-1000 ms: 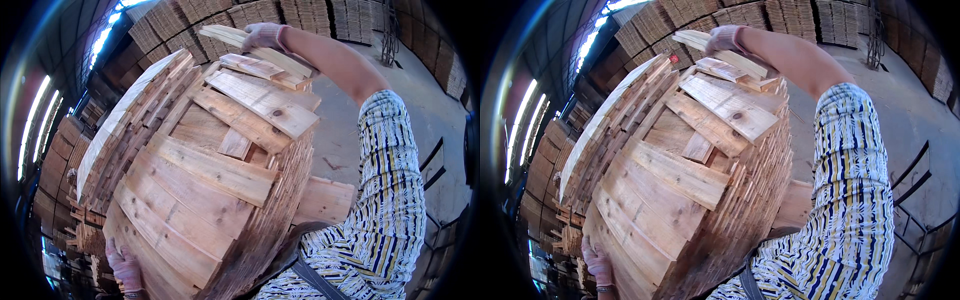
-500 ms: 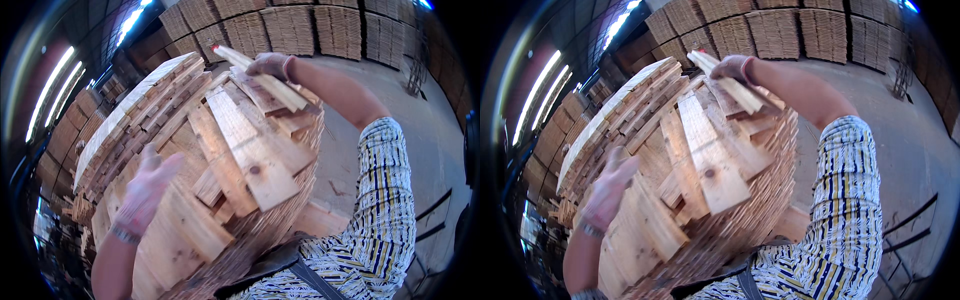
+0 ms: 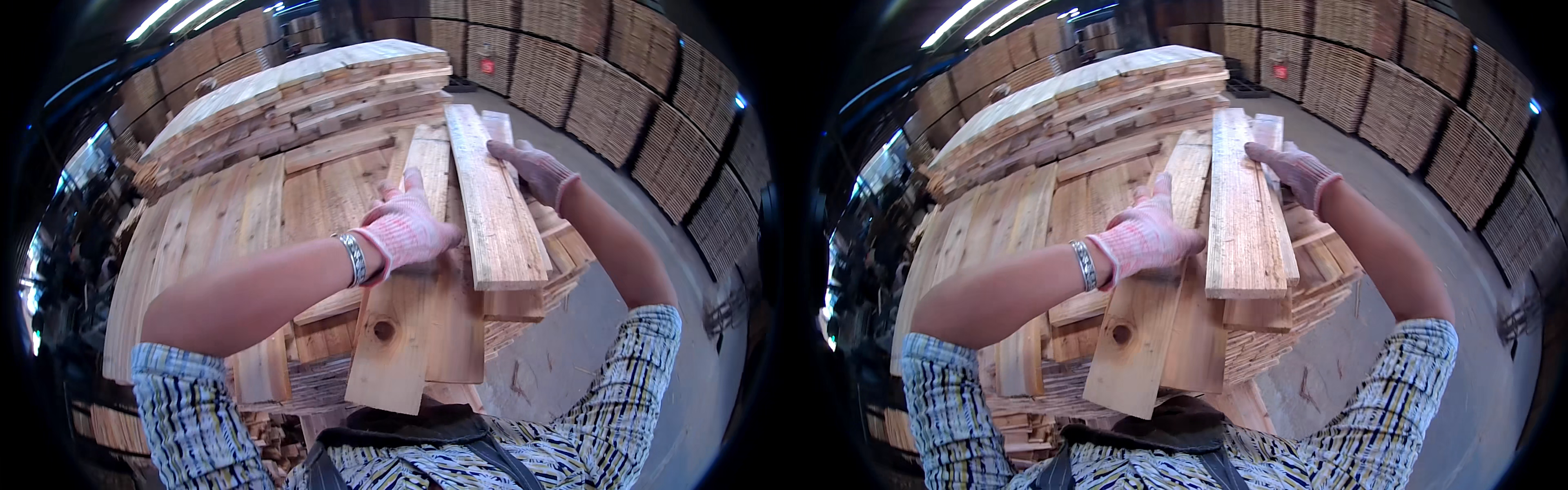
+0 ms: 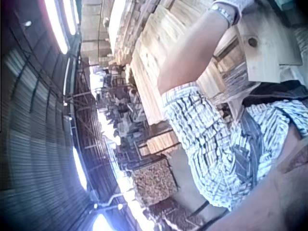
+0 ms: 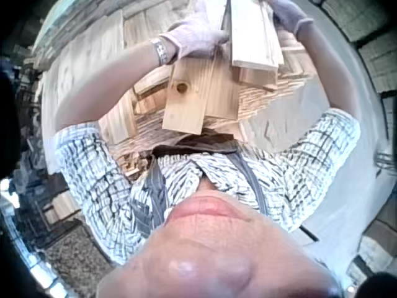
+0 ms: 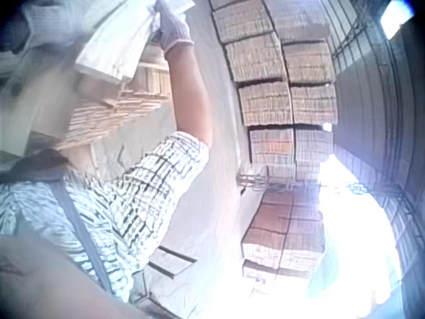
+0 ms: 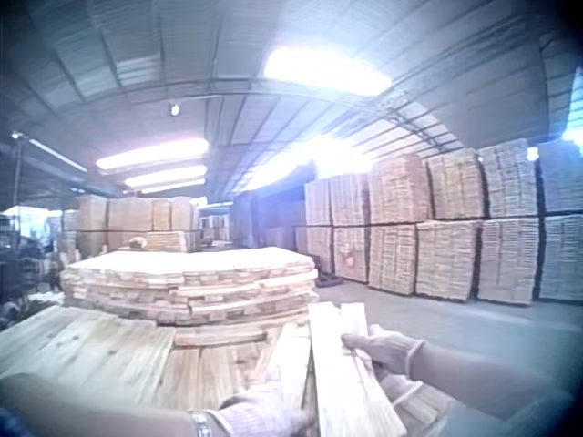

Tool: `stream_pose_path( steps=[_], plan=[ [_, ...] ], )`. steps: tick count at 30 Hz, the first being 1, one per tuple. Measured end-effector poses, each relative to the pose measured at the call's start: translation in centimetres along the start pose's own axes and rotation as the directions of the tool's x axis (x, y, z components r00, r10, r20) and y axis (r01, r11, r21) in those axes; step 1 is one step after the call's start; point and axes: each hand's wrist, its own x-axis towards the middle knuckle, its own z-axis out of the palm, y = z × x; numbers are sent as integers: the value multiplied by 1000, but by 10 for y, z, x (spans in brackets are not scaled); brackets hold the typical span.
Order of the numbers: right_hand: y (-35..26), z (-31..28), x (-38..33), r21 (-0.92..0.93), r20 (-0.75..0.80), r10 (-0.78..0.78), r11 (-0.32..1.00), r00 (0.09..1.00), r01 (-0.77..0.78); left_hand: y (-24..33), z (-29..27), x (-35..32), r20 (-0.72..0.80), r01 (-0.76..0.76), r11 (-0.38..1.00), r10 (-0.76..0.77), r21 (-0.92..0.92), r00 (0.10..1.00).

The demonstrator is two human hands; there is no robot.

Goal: The person repeatedly picks up wooden planks from a large pile and places them onto a growing stack. They handle the planks one at a time, aligning them carefully to build a neat pile in a warehouse setting.

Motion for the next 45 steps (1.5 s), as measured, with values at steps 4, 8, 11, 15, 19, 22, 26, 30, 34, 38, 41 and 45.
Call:
stream_pose_path(
  steps=[4,8,11,15,19,22,26,30,34,38,41,45],
  plan=[
    [4,31,17,12,-127,163,987,979,-162,-38,15,37,32,5,987,0,-160,999],
    [-4,28,10,144,61,61,987,996,-69,-15,3,31,1,87,992,-87,91,996],
    [-3,32,6,284,91,59,955,994,-83,-16,2,28,27,68,996,-70,65,997],
    [-1,36,-3,416,11,-25,909,1000,19,-33,-21,9,57,-33,964,49,-265,997],
    [-6,24,-11,440,75,-205,885,976,152,-53,-48,7,-77,-148,896,128,-418,989],
    [-33,29,-7,466,259,-268,876,928,123,-110,-62,50,-174,-406,859,368,-313,913],
    [-32,27,16,390,329,-171,920,929,32,-117,-66,41,-143,-88,988,70,-128,987],
    [-25,24,66,13,266,-65,998,962,64,-110,-59,48,-113,-36,928,-7,-372,994],
    [-65,27,44,-414,269,130,910,954,-8,-179,-75,62,-29,-255,924,257,-284,966],
    [-63,32,25,-579,88,-3,814,996,54,-164,-127,-11,-195,-19,850,-100,-527,976],
    [-55,52,25,-210,213,42,978,976,4,-254,-147,-39,-309,77,997,-66,23,949],
    [-31,59,41,-21,328,-61,997,943,72,-318,-108,-32,-404,292,886,-134,360,905]
  ],
)
